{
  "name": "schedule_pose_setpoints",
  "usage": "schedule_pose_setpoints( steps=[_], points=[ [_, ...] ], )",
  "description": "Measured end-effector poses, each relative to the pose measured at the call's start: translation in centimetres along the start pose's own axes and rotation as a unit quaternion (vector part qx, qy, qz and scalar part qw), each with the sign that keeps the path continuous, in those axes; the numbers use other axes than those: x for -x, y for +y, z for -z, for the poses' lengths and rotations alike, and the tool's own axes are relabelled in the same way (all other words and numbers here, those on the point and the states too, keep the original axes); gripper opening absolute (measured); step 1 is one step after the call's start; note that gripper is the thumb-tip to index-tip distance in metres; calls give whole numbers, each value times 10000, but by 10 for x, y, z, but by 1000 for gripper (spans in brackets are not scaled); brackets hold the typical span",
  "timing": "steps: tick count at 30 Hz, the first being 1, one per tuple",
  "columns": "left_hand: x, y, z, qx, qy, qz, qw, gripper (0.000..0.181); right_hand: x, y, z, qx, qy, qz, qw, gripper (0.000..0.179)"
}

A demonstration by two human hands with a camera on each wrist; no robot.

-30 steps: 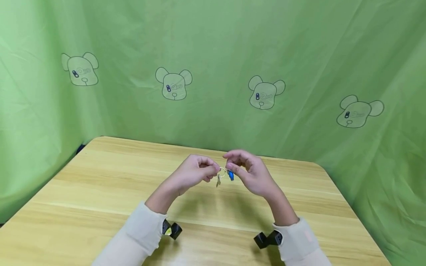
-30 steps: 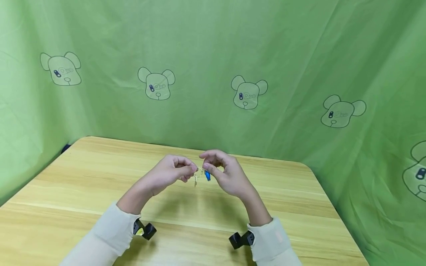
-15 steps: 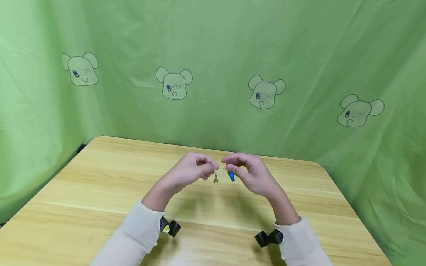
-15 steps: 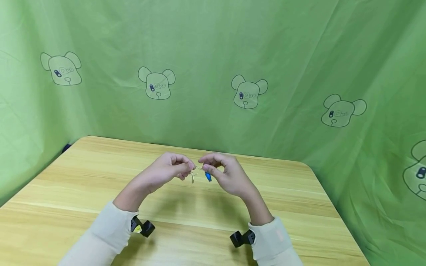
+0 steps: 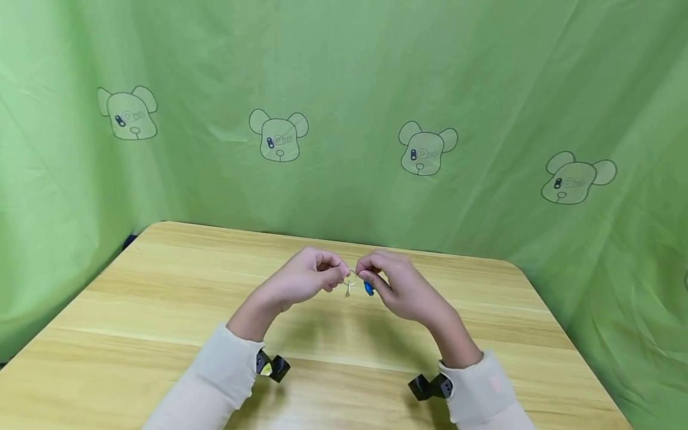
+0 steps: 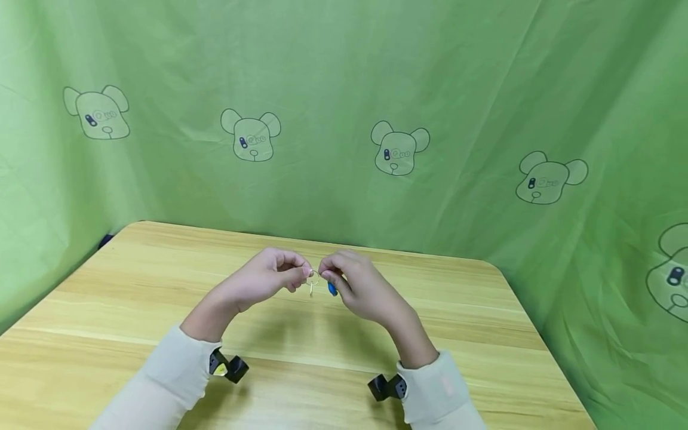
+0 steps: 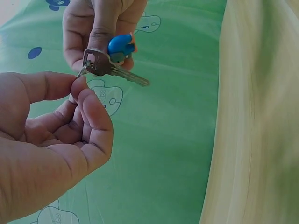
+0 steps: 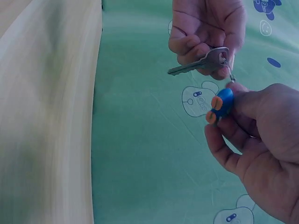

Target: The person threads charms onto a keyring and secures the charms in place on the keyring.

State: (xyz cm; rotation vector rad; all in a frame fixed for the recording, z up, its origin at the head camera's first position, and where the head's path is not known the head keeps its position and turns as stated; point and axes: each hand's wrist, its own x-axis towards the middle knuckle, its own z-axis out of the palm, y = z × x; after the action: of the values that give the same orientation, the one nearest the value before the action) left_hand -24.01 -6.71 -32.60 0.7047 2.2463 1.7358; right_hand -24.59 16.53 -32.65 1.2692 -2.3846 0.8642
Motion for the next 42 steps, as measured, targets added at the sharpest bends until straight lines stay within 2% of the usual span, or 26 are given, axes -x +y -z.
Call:
schedule_pose_setpoints(
  steps=[5, 8, 11, 13, 16, 19, 24, 28, 33, 36, 42],
  points=[
    [0, -4, -1, -112, -9, -111, 9999, 15, -1, -1, -4, 155, 163, 245, 9994, 12],
    [-1, -4, -4, -219, 147, -140, 9996, 14, -2, -1, -7, 172, 258, 232, 9992, 12],
    [-3, -3, -10, -345, 587, -121, 9976, 12, -1, 0, -9, 214, 382, 57, 9990, 10],
    [-4, -2, -16, -472, 1015, -158, 9936, 11, -1, 1, -10, 249, 495, -138, 9984, 8],
    [-7, 0, -23, -656, 1606, -424, 9839, 8, -1, 1, -12, 290, 725, -486, 9958, 4],
    [-7, 2, -27, -818, 1896, -760, 9755, 8, -2, 1, -14, 329, 987, -669, 9923, 5],
    [-7, 2, -32, -1105, 1859, -1164, 9694, 14, -3, -1, -17, 401, 1310, -608, 9887, 4],
    [-7, 2, -34, -1428, 1800, -1315, 9643, 11, -4, -1, -19, 452, 1370, -527, 9881, 5],
    [-6, 2, -33, -1772, 1867, -1507, 9545, 8, -4, -2, -20, 462, 1381, -476, 9882, 4],
    [-5, 2, -32, -1850, 1956, -1596, 9498, 7, -5, -1, -21, 474, 1397, -457, 9880, 4],
    [-5, 1, -31, -1772, 2085, -1765, 9455, 6, -5, -1, -21, 448, 1417, -432, 9880, 3]
  ],
)
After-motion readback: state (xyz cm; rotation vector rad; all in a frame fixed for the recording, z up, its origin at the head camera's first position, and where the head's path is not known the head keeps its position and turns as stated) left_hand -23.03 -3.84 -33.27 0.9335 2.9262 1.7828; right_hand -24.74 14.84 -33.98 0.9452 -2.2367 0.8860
